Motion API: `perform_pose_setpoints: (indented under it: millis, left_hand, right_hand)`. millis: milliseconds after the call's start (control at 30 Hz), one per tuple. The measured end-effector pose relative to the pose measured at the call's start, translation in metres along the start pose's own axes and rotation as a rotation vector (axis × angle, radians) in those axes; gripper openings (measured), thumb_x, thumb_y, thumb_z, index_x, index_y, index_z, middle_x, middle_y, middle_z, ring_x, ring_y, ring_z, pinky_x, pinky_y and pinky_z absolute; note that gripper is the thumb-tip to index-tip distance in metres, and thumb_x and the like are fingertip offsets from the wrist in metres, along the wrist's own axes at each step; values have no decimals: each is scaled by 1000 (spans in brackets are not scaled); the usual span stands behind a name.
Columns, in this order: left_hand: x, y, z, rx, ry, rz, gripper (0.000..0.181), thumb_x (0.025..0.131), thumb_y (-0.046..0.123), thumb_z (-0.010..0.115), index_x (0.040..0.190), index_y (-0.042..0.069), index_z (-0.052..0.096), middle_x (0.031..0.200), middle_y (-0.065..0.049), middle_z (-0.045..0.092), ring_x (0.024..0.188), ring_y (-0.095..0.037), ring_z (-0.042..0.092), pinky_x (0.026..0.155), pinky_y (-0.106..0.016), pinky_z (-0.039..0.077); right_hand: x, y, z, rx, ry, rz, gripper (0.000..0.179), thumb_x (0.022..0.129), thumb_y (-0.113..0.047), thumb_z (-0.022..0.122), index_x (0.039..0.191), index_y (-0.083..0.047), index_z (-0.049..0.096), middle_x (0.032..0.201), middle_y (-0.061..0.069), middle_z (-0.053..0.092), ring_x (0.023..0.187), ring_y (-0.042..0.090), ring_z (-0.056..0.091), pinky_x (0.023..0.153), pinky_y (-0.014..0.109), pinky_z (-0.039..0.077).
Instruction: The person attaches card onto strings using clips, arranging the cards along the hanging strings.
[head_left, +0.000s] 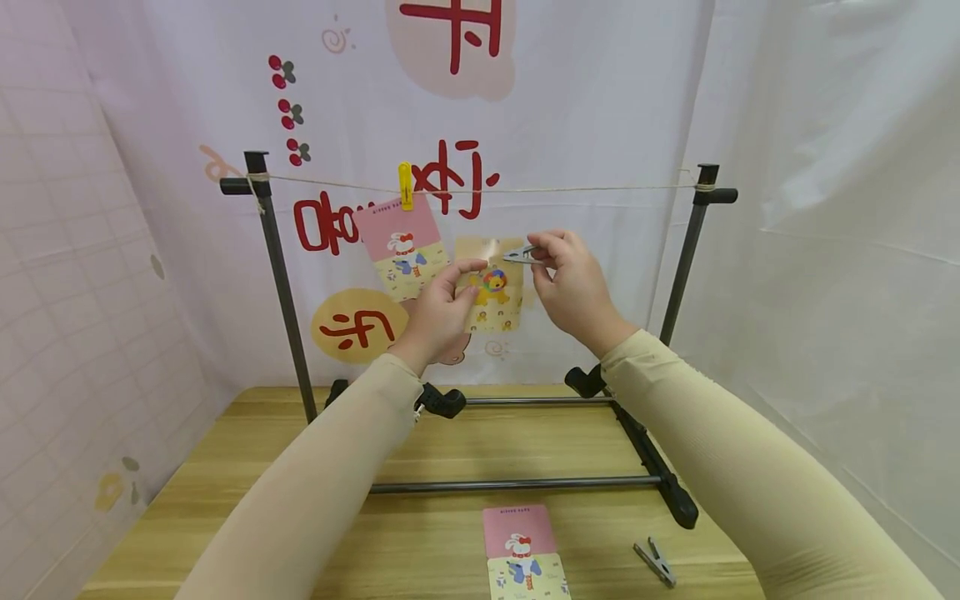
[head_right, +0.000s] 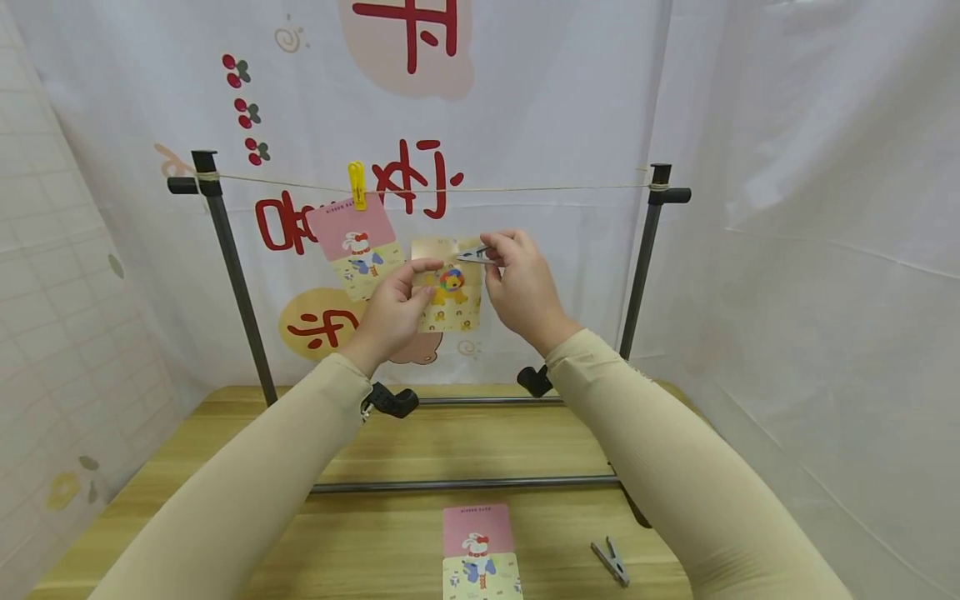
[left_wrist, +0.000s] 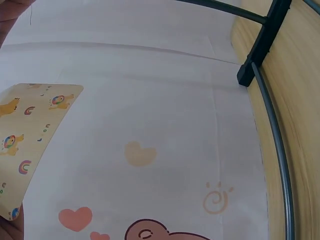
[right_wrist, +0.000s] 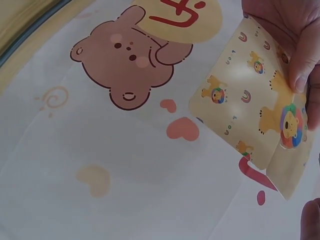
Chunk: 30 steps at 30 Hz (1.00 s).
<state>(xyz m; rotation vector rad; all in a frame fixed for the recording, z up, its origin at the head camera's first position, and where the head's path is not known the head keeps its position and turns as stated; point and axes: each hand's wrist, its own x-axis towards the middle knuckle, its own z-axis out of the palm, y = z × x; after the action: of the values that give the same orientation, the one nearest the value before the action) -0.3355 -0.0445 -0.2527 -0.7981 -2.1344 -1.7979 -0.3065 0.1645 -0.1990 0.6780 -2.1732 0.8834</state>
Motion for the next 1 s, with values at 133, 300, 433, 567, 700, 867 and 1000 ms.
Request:
perform_pose_setpoints:
  millis: [133,300,433,567,700,867,1000]
  left_hand:
    - [4,4,1,23,8,27,35,111,15,52,144,25,59,137,-3,68,105,-22,75,90,-34,63]
    - [4,8,4,36,13,38,36,111,14,53,145,25,59,145,0,58,71,-12,57,70,-22,52]
    - [2,11,7,14,12,24,37,111,13,52,146,24,58,144,-4,58,67,-11,53,66,-21,49]
    - [3,15,8,29,19,30,37,111,15,52,148,22,57,140,-5,60,58,-12,48,58,-22,46]
    - [7,22,10,58,43,46,37,111,16,53,147,24,58,139,-3,60,52,-12,42,52,-23,41]
    - [15,30,10,84,92,55,36,111,16,53,144,28,60,136,-3,62,48,-13,38,47,-23,37]
    - [20,33,9,63,118,48,36,111,14,53,143,27,60,145,0,58,48,-12,37,47,-23,35]
  right_hand:
    - [6,-1,-2,0,11,-8,35,99,8,62,134,10,63,130,23,59,112,32,68,99,37,59]
    - [11,-2,-4,13,18,-6,36,99,8,62,134,10,64,129,22,60,113,32,68,99,38,58]
    - [14,-3,-6,1,27,-15,35,99,8,62,134,9,64,128,23,61,113,33,67,100,39,58]
    - [18,-4,-9,-20,37,-29,34,98,6,64,132,9,65,128,22,62,113,33,67,101,41,57]
    - [22,-5,-11,-44,55,-48,33,99,6,63,132,10,66,126,23,62,111,34,67,100,41,57]
    - [29,-9,-14,-74,83,-85,32,99,5,64,131,10,66,126,23,63,109,34,66,99,41,56]
    - [36,-14,-17,-142,90,-116,31,101,4,63,131,8,67,124,23,65,110,34,66,97,43,57]
